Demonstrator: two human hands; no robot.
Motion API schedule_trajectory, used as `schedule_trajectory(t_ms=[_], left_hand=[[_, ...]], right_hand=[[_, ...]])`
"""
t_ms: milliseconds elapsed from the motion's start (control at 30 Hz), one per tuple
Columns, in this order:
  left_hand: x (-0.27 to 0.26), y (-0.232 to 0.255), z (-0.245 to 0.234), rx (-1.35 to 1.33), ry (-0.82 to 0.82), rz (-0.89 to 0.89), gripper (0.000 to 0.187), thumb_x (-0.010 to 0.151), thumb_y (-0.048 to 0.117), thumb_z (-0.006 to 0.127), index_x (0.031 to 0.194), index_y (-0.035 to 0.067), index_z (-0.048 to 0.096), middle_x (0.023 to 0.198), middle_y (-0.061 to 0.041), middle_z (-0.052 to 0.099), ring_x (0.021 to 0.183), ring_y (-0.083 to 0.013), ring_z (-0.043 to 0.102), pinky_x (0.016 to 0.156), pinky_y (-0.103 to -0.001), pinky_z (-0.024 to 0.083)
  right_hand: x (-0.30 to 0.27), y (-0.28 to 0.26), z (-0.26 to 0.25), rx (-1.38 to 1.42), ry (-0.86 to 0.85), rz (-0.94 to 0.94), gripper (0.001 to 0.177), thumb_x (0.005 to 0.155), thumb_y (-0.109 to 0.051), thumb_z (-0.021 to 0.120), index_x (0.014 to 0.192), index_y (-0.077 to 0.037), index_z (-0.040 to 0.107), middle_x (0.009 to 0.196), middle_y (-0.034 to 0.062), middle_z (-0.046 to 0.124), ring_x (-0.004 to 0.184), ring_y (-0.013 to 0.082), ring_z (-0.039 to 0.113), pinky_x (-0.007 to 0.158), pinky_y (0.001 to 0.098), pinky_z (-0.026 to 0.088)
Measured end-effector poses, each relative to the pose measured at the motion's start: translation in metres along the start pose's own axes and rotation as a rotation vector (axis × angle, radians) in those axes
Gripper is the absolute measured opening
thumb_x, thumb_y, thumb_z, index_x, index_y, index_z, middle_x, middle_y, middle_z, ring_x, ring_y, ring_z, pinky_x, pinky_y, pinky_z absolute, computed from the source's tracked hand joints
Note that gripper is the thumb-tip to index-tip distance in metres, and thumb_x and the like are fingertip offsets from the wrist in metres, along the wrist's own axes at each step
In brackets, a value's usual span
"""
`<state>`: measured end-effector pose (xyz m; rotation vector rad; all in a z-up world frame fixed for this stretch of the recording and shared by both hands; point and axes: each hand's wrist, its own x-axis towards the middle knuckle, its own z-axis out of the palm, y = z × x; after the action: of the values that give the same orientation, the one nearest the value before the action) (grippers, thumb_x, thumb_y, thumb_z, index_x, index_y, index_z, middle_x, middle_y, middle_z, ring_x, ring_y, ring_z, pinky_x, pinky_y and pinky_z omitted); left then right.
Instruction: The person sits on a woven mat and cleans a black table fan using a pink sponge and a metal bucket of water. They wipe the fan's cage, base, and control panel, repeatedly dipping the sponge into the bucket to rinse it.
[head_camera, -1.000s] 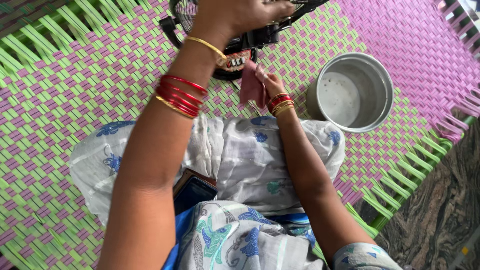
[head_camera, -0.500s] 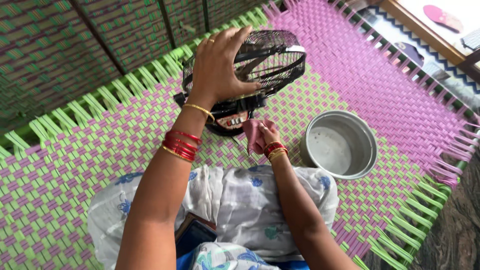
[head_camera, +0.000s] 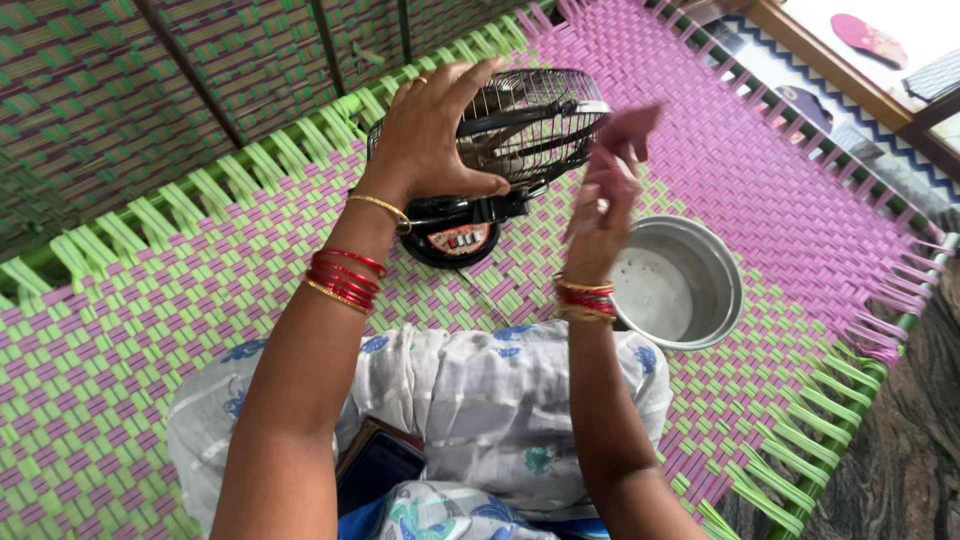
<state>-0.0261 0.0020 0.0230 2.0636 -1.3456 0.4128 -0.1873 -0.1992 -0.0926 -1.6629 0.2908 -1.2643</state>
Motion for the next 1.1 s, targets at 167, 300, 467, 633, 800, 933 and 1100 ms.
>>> schedule_trajectory(t_ms=[167,300,467,633,800,933,1100], left_hand=[[0.001,-0.007,-0.005,-0.004,0.023,0.026,0.126,0.047,0.049,0.096,0.155,0.02,0.038,0.139,-0.014,0.054,0.128,-0.0372,0.053,0.108,-0.053,0.04],[-0.001,-0.015,0.0,-0.019,0.075,0.021,0.118,0.05,0.044,0.095,0.152,0.019,0.041,0.133,-0.013,0.057,0.124,-0.0353,0.056,0.108,-0.05,0.041],[0.017,-0.021,0.019,0.005,0.184,0.023,0.118,0.051,0.05,0.097,0.15,0.016,0.042,0.132,-0.014,0.058,0.121,-0.0366,0.056,0.104,-0.05,0.043],[0.032,-0.009,0.041,0.017,0.293,-0.12,0.116,0.054,0.055,0.096,0.15,0.017,0.042,0.128,-0.011,0.058,0.118,-0.0332,0.058,0.104,-0.05,0.042],[0.047,0.006,0.06,0.063,0.369,-0.288,0.119,0.053,0.058,0.095,0.149,0.016,0.041,0.125,-0.011,0.058,0.119,-0.0332,0.059,0.103,-0.05,0.043],[0.045,-0.004,0.05,0.047,0.351,-0.305,0.112,0.05,0.054,0.094,0.144,0.014,0.046,0.124,-0.012,0.059,0.115,-0.0347,0.06,0.099,-0.049,0.044],[0.033,-0.029,0.04,0.111,0.542,-0.201,0.085,0.049,0.055,0.094,0.112,0.005,0.066,0.102,-0.016,0.069,0.094,-0.0375,0.066,0.081,-0.051,0.052]], right_hand=[[0.004,-0.032,0.06,-0.424,-0.137,-0.433,0.054,0.116,-0.034,0.033,0.164,-0.009,0.037,0.17,0.0244,0.026,0.161,0.0372,0.016,0.133,0.0491,0.013],[0.017,-0.014,0.075,-0.125,-0.052,-0.229,0.055,0.118,-0.045,0.035,0.16,-0.01,0.041,0.173,0.0149,0.031,0.163,0.0299,0.02,0.136,0.0445,0.014],[0.052,0.02,0.067,-0.349,-0.038,-0.339,0.059,0.117,-0.05,0.035,0.164,-0.013,0.036,0.175,0.0107,0.027,0.162,0.0279,0.021,0.136,0.0418,0.014],[0.111,0.058,0.059,-0.154,-0.15,-0.291,0.072,0.113,-0.06,0.028,0.167,-0.012,0.033,0.174,0.0104,0.026,0.162,0.0272,0.018,0.136,0.0428,0.011],[0.13,0.088,0.082,0.192,-0.153,-0.207,0.065,0.118,-0.055,0.029,0.165,-0.011,0.031,0.171,0.0098,0.03,0.162,0.0228,0.025,0.138,0.0422,0.016],[0.111,0.086,0.089,0.062,-0.095,-0.275,0.055,0.12,-0.04,0.039,0.166,-0.01,0.033,0.166,0.01,0.038,0.154,0.0222,0.038,0.129,0.0392,0.034],[0.085,0.07,0.093,-0.115,-0.12,-0.365,0.04,0.12,-0.012,0.056,0.157,-0.007,0.042,0.151,0.0142,0.058,0.134,0.0217,0.06,0.113,0.0331,0.05]])
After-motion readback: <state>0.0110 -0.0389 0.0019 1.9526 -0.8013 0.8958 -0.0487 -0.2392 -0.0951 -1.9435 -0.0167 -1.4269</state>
